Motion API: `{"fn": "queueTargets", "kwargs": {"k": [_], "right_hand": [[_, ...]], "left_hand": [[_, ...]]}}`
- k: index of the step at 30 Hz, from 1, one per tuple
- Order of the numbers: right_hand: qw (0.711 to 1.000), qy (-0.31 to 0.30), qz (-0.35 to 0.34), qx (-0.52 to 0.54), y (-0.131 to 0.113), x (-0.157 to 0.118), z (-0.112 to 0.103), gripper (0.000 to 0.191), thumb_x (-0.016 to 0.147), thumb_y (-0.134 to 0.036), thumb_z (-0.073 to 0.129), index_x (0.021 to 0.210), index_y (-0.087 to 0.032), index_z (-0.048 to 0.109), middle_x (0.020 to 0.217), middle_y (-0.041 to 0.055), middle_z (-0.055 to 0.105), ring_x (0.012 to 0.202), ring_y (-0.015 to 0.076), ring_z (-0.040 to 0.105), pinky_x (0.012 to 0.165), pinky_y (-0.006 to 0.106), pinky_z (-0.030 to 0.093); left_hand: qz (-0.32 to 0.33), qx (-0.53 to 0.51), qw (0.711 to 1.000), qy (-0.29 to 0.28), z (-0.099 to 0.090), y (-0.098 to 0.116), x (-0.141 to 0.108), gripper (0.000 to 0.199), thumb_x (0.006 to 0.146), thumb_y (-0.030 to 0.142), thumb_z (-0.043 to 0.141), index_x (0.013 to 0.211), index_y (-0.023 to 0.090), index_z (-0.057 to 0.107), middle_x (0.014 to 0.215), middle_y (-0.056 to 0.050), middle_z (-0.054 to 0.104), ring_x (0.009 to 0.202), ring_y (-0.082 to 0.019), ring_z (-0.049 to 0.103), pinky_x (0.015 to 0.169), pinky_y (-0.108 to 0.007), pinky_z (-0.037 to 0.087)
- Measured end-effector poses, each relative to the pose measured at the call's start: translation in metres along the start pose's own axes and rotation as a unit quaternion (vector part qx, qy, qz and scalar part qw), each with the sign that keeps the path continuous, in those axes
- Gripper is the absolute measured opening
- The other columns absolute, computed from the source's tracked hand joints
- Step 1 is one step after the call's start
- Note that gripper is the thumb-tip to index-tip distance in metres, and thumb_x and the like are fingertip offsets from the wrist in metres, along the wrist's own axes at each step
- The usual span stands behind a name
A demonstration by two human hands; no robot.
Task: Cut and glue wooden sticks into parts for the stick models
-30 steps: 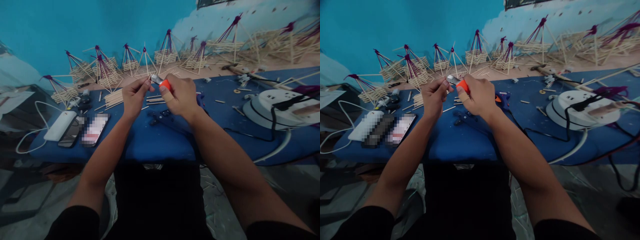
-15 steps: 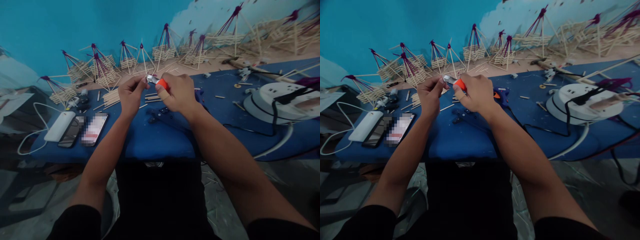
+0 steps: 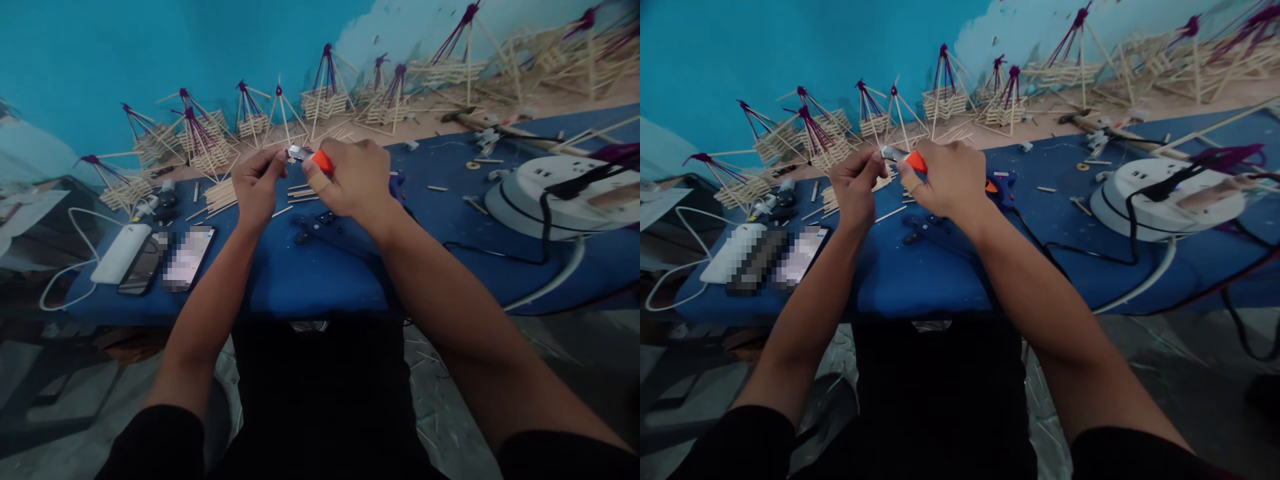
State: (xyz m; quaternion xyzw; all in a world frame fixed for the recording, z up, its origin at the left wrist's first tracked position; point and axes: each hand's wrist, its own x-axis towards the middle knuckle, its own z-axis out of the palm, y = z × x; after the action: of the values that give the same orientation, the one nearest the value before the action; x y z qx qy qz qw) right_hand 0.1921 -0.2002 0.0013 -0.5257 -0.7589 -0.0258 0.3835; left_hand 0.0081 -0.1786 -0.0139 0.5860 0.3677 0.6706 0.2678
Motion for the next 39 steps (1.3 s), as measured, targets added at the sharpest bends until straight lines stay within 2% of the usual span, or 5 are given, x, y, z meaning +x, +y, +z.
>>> {"fn": "queueTargets", "kwargs": {"k": [7, 15, 20, 26, 39], "right_hand": [[0.979, 0.056, 0.170, -0.102, 0.013, 0.028, -0.030, 0.054, 0.115, -0.060, 0.048, 0.102, -0.013, 0.073, 0.104, 0.0195, 0.079, 0.103, 0.0362, 0.075, 0.088, 0.047, 0.047], [0.997, 0.010, -0.072, 0.033, 0.002, 0.007, -0.018, 0.049, 0.106, -0.066, 0.054, 0.077, -0.027, 0.044, 0.078, 0.0079, 0.060, 0.085, 0.0292, 0.063, 0.084, 0.045, 0.046], [0.994, 0.042, -0.089, 0.052, 0.020, 0.004, -0.007, 0.035, 0.106, -0.061, 0.050, 0.097, -0.028, 0.054, 0.086, 0.0087, 0.064, 0.085, 0.0305, 0.064, 0.080, 0.044, 0.041], [0.989, -0.010, -0.140, 0.052, 0.025, 0.003, -0.006, 0.062, 0.107, -0.080, 0.037, 0.077, -0.027, 0.049, 0.065, 0.0053, 0.050, 0.068, 0.0254, 0.055, 0.071, 0.042, 0.038], [0.989, -0.041, -0.142, 0.027, 0.017, -0.001, -0.011, 0.067, 0.104, -0.084, 0.036, 0.082, -0.025, 0.058, 0.066, 0.0063, 0.053, 0.069, 0.0261, 0.056, 0.071, 0.041, 0.038]], "left_hand": [[0.036, -0.052, 0.998, -0.006, -0.005, -0.005, 0.003, 0.031, 0.095, 0.057, 0.089, 0.089, 0.027, 0.088, 0.065, 0.002, 0.068, 0.058, -0.010, 0.056, 0.054, -0.024, 0.042], [0.031, -0.047, 0.995, -0.088, 0.004, -0.022, 0.000, 0.051, 0.097, 0.074, 0.079, 0.088, 0.024, 0.080, 0.066, 0.002, 0.063, 0.053, -0.009, 0.056, 0.049, -0.023, 0.041], [0.045, -0.030, 0.992, -0.110, 0.002, -0.020, -0.004, 0.058, 0.098, 0.081, 0.072, 0.093, 0.024, 0.080, 0.070, 0.001, 0.064, 0.062, -0.013, 0.064, 0.057, -0.026, 0.050], [0.085, -0.029, 0.990, -0.112, 0.000, -0.010, -0.010, 0.053, 0.102, 0.075, 0.071, 0.084, 0.025, 0.078, 0.063, 0.002, 0.057, 0.062, -0.014, 0.061, 0.063, -0.030, 0.052], [0.189, -0.003, 0.973, -0.134, -0.005, -0.004, -0.014, 0.048, 0.109, 0.065, 0.068, 0.083, 0.026, 0.078, 0.075, 0.001, 0.070, 0.073, -0.017, 0.070, 0.073, -0.036, 0.056]]}}
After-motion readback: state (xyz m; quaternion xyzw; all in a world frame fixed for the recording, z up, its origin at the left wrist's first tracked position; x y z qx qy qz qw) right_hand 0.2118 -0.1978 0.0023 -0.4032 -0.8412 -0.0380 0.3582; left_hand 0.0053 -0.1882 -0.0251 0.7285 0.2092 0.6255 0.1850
